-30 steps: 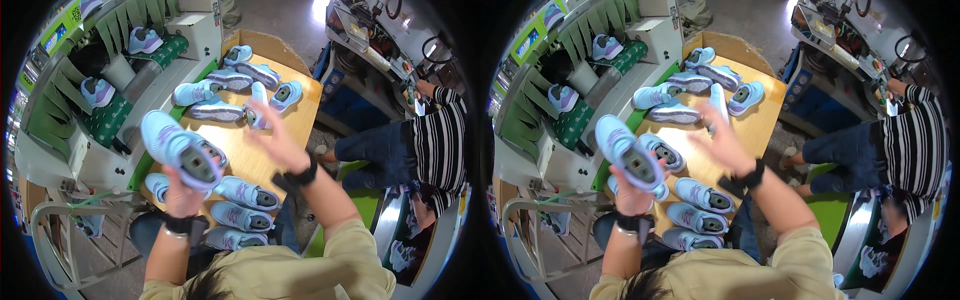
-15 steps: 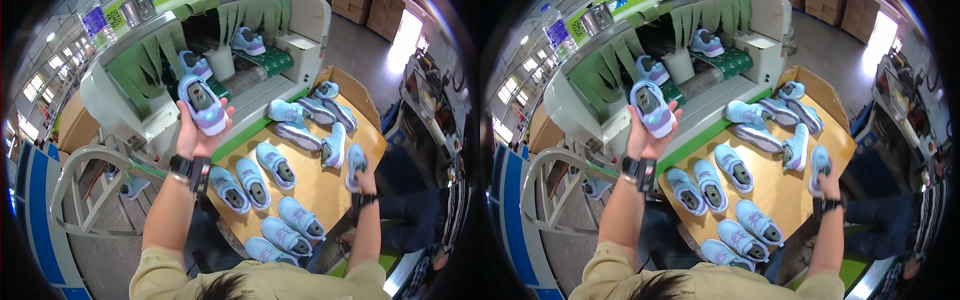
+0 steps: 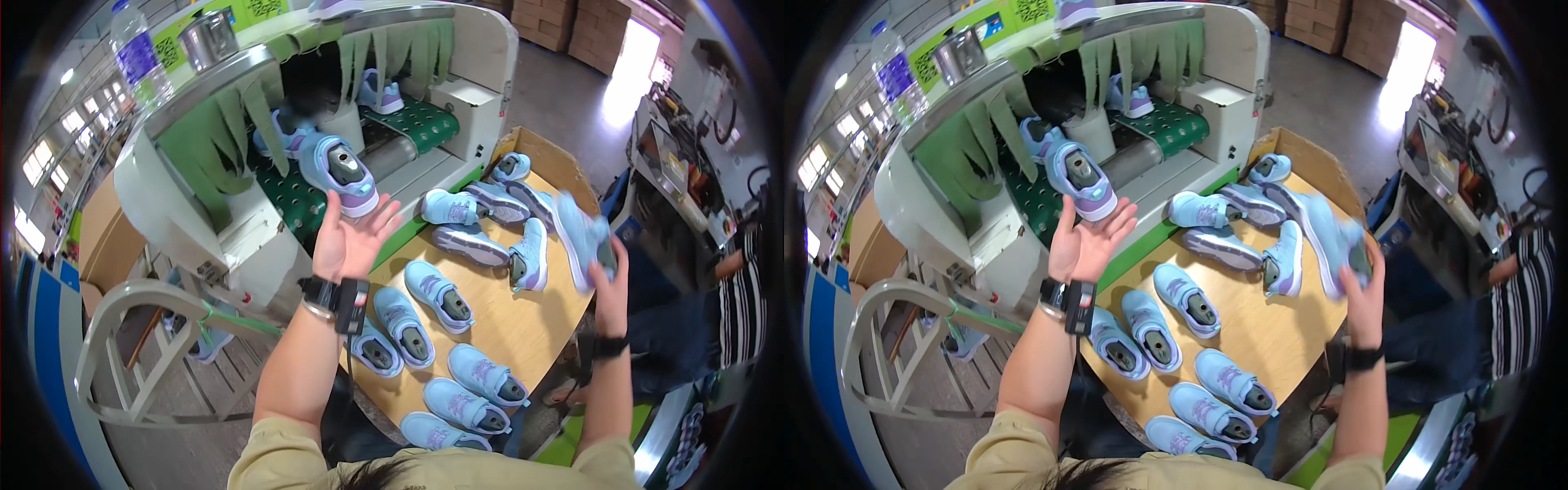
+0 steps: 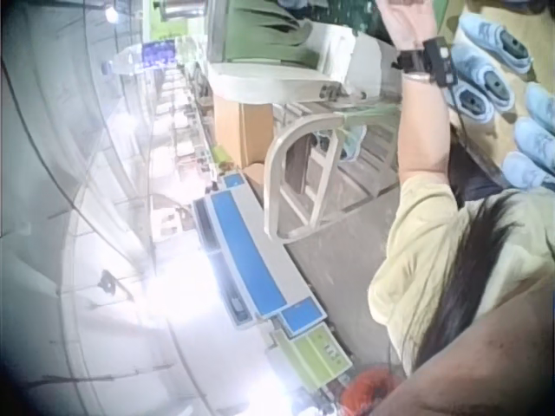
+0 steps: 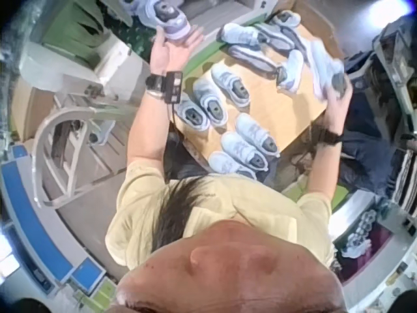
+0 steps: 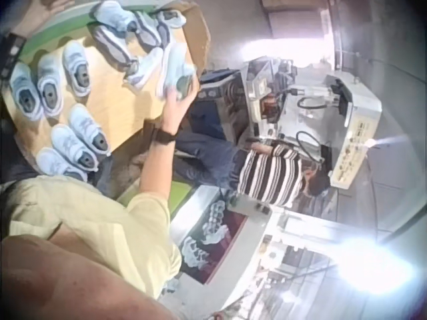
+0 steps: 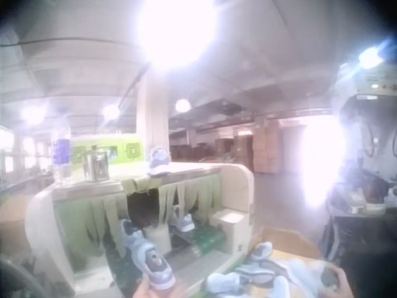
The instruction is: The person picks up light blue children's shoes from a wooden table, briefly inspects them, and places them onto a green conveyor belt. The person repeats this process for multiple pairs of shoes throughout the clip.
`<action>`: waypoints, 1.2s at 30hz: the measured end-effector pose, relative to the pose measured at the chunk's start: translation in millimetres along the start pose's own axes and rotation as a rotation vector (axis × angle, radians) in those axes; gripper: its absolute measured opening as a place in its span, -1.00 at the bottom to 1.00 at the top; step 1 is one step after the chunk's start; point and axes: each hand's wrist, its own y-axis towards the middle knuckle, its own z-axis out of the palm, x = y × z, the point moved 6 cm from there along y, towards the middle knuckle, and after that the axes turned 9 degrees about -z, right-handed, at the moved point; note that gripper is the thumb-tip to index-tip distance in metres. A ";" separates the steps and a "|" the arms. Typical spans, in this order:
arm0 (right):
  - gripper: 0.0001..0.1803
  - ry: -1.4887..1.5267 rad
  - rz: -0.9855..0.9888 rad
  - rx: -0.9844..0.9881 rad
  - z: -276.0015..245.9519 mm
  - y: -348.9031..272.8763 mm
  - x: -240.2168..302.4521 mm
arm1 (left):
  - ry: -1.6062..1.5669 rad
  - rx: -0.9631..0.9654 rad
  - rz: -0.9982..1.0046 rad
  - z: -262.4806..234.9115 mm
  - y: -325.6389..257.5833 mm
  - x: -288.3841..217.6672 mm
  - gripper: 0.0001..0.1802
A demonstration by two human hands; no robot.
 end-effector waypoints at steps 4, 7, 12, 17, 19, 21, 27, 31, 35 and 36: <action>-0.34 0.151 -0.194 0.193 132.7 105.0 91.3 | 0.240 -0.124 0.122 -6.7 -21.2 -21.2 -0.36; -0.25 -0.032 -0.241 0.309 213.8 184.5 75.9 | 0.271 -0.092 0.040 -7.6 -14.6 -13.6 -0.40; -0.29 -0.143 -0.345 0.409 292.0 225.0 20.4 | 0.273 -0.016 -0.006 14.5 -17.5 -5.0 -0.38; -0.32 -0.010 -0.245 0.449 240.0 166.0 50.0 | 0.348 -0.103 -0.120 -11.7 -79.8 14.9 -0.40; -0.46 -0.004 -0.293 0.673 180.3 115.8 69.1 | 0.394 -0.094 -0.171 -16.3 -111.5 33.8 -0.37; -0.56 -0.131 -0.106 0.698 115.4 71.2 57.1 | 0.396 -0.144 -0.208 -28.7 -137.3 51.6 -0.37; 0.01 -0.638 -0.032 0.167 49.7 -25.5 -117.4 | 0.284 -0.251 -0.287 -69.1 -169.4 102.8 -0.41; 0.08 -0.445 0.268 0.197 96.1 -49.9 -125.8 | 0.409 -0.329 -0.350 -45.4 -181.5 121.4 -0.43; 0.02 -0.261 0.163 0.134 65.4 -79.3 -118.9 | 0.516 -0.363 -0.386 -42.5 -193.9 122.0 -0.43; 0.01 -0.185 0.145 0.155 53.9 -94.7 -112.2 | 0.523 -0.391 -0.383 -45.4 -201.1 118.6 -0.43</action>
